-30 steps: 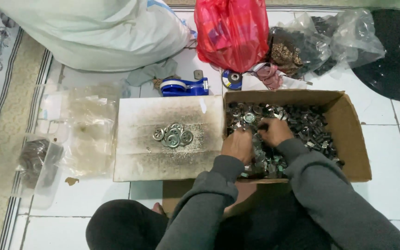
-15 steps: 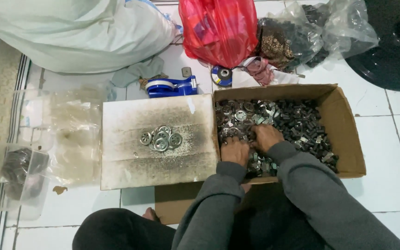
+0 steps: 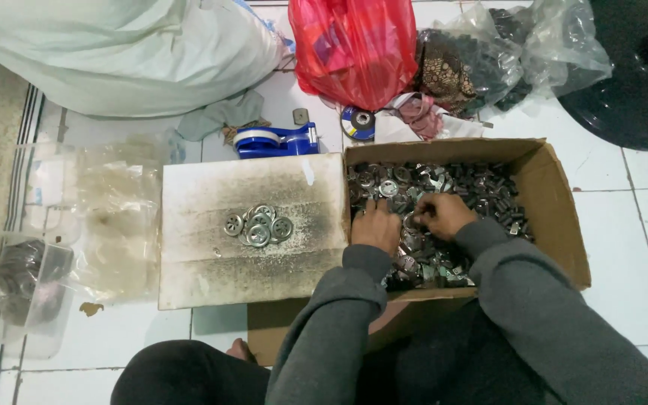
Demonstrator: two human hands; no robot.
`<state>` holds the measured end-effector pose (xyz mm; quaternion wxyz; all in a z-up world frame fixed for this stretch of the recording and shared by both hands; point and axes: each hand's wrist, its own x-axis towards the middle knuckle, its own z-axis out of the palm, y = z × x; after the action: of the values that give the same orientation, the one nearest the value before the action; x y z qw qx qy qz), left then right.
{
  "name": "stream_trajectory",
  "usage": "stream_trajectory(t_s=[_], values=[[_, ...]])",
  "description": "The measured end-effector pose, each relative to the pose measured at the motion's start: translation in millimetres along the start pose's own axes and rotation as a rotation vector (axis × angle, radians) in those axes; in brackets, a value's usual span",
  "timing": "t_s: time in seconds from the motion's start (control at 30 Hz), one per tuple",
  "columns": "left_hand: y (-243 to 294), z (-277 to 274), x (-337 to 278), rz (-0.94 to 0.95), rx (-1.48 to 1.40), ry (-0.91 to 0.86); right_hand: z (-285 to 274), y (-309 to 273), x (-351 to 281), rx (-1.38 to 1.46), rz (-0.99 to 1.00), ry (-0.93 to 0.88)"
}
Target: The person is picking up small circular metal components from a cardboard box and arranging them into patterns on a white board on the floor.
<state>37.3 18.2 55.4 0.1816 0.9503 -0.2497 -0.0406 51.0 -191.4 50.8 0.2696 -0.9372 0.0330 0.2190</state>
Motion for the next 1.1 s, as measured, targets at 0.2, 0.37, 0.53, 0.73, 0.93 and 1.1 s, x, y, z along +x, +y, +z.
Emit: stream_trajectory(t_s=[0.2,0.37,0.53,0.73,0.93,1.1], values=[[-9,43,1,0.010,0.064,-0.123,20,-2,4,-0.238,-0.080,-0.024],[-3,39,-8,0.010,0.145,-0.093,32,34,16,-0.247,-0.032,-0.054],[-8,63,7,-0.120,-0.070,-0.142,12,41,1,0.042,0.020,0.010],[-5,-32,10,-0.325,-0.663,-0.219,4,64,15,0.593,0.097,0.018],[-16,-24,20,-0.471,-0.771,-0.245,2,54,13,0.880,0.226,0.078],[-9,-50,15,-0.378,-0.576,-0.269,-29,0,-17,0.937,0.110,0.100]])
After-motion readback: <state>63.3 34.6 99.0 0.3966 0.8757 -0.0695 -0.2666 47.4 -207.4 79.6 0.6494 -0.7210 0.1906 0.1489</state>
